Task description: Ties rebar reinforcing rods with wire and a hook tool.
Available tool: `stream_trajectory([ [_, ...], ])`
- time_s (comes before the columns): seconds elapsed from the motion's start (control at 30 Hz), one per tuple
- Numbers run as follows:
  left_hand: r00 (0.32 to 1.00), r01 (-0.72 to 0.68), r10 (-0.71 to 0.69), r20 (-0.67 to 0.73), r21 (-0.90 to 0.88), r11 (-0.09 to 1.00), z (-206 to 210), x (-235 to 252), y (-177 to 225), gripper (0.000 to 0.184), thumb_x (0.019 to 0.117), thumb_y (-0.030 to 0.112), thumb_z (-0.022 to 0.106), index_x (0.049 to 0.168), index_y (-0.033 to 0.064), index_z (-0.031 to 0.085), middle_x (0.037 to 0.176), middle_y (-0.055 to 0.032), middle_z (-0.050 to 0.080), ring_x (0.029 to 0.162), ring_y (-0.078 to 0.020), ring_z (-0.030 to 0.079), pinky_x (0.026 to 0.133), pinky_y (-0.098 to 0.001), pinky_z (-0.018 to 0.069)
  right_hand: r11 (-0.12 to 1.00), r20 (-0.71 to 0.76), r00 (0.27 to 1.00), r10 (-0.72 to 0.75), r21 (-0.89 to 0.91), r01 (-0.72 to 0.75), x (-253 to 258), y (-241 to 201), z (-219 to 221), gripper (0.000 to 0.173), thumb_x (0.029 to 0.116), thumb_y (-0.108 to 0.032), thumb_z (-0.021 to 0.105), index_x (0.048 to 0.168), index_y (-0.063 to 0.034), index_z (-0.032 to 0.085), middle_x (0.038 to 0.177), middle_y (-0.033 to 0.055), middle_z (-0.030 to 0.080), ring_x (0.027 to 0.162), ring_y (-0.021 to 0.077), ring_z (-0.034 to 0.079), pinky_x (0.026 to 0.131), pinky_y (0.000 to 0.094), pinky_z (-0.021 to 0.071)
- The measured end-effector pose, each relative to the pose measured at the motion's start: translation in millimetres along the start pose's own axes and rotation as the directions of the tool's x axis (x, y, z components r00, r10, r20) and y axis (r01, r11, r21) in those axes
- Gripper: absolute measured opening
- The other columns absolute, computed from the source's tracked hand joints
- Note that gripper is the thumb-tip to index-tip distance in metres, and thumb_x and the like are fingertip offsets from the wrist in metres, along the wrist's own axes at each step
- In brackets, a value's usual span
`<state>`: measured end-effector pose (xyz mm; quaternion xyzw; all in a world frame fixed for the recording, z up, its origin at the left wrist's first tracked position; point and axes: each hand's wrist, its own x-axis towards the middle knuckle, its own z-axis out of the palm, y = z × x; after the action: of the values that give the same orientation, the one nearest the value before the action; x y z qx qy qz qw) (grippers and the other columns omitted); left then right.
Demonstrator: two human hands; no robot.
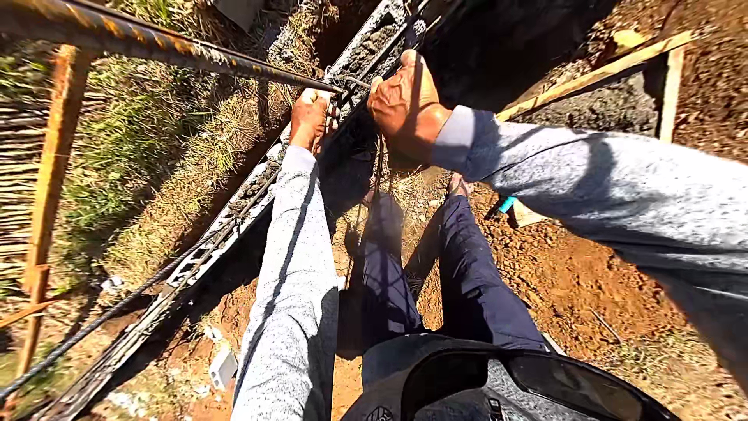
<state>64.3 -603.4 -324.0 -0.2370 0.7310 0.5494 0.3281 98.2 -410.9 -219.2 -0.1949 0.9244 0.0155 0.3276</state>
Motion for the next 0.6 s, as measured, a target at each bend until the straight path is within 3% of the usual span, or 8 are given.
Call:
stream_trajectory([
  [0.07,1.0,0.005,-0.005,0.01,-0.006,1.0,1.2,-1.2,-1.2,0.022,0.1074,0.022,0.052,0.12,0.0054,0.059,0.08,-0.007,0.068,0.057,-0.0149,0.062,0.053,-0.0274,0.0536,0.997,-0.068,0.994,-0.081,-0.001,0.081,6.4,5.7,-4.7,0.016,0.097,-0.005,0.051,0.098,0.0075,0.061,0.092,0.0255,0.063,0.094,0.0439,0.063,0.097,0.0657,0.0399],
  [0.13,1.0,0.013,-0.013,0.018,0.012,1.0,0.8,2.0,-1.6,0.021,0.107,0.022,0.052,0.119,0.0059,0.059,0.08,-0.0063,0.067,0.059,-0.0146,0.062,0.054,-0.0282,0.0535,0.992,-0.1,0.989,-0.106,-0.076,0.099,20.2,12.9,-12.5,0.019,0.1008,-0.003,0.044,0.097,0.0081,0.059,0.091,0.0249,0.061,0.095,0.0431,0.062,0.092,0.0638,0.0427],
  [0.23,0.998,0.009,-0.017,0.055,0.136,0.991,-8.1,10.8,-1.4,0.023,0.1052,0.023,0.054,0.119,0.0071,0.063,0.081,-0.0041,0.068,0.06,-0.0133,0.062,0.056,-0.0295,0.0538,0.987,-0.028,0.992,-0.123,-0.103,0.12,40.3,27.0,-30.5,0.019,0.102,-0.003,0.044,0.101,0.0095,0.059,0.097,0.0286,0.062,0.097,0.047,0.064,0.087,0.0671,0.0464],
  [0.33,0.997,-0.014,-0.007,0.082,0.254,0.967,-14.4,23.8,-2.3,0.024,0.1033,0.025,0.057,0.115,0.007,0.065,0.077,-0.0015,0.068,0.059,-0.0109,0.061,0.057,-0.0289,0.0532,0.988,-0.032,0.991,-0.13,0.076,0.132,52.2,44.1,-31.5,0.021,0.1003,-0.011,0.053,0.103,0.0077,0.063,0.105,0.0321,0.065,0.105,0.0527,0.063,0.085,0.0733,0.0466],
  [0.43,0.996,-0.03,-0.002,0.088,0.355,0.935,-15.1,25.5,4.7,0.024,0.1024,0.026,0.058,0.113,0.0065,0.067,0.077,-0.001,0.067,0.06,-0.0102,0.062,0.059,-0.0301,0.0551,0.931,0.01,0.988,-0.153,0.336,0.141,67.5,68.7,-31.3,0.018,0.0978,-0.009,0.059,0.105,0.0064,0.065,0.105,0.0287,0.065,0.105,0.047,0.064,0.086,0.0675,0.0478],
  [0.5,0.993,-0.078,0.035,0.114,0.397,0.914,-16.1,23.2,9.1,0.024,0.1027,0.025,0.058,0.114,0.005,0.067,0.075,-0.0006,0.066,0.057,-0.0087,0.06,0.057,-0.0285,0.0538,0.862,0.007,0.997,-0.072,0.504,0.059,68.5,83.2,-24.0,0.02,0.0992,-0.006,0.057,0.113,0.006,0.063,0.11,0.0276,0.063,0.107,0.0444,0.062,0.089,0.0641,0.0468],
  [0.6,0.986,-0.122,0.061,0.155,0.422,0.898,-16.3,19.9,10.6,0.026,0.1028,0.023,0.058,0.122,0.0065,0.064,0.079,-0.0018,0.067,0.058,-0.0092,0.06,0.057,-0.0284,0.0541,0.903,-0.057,0.991,0.125,0.421,-0.09,35.9,83.2,-16.2,0.029,0.1041,-0.017,0.046,0.122,-0.0003,0.063,0.117,0.0308,0.064,0.114,0.0526,0.061,0.088,0.0751,0.0442],
])
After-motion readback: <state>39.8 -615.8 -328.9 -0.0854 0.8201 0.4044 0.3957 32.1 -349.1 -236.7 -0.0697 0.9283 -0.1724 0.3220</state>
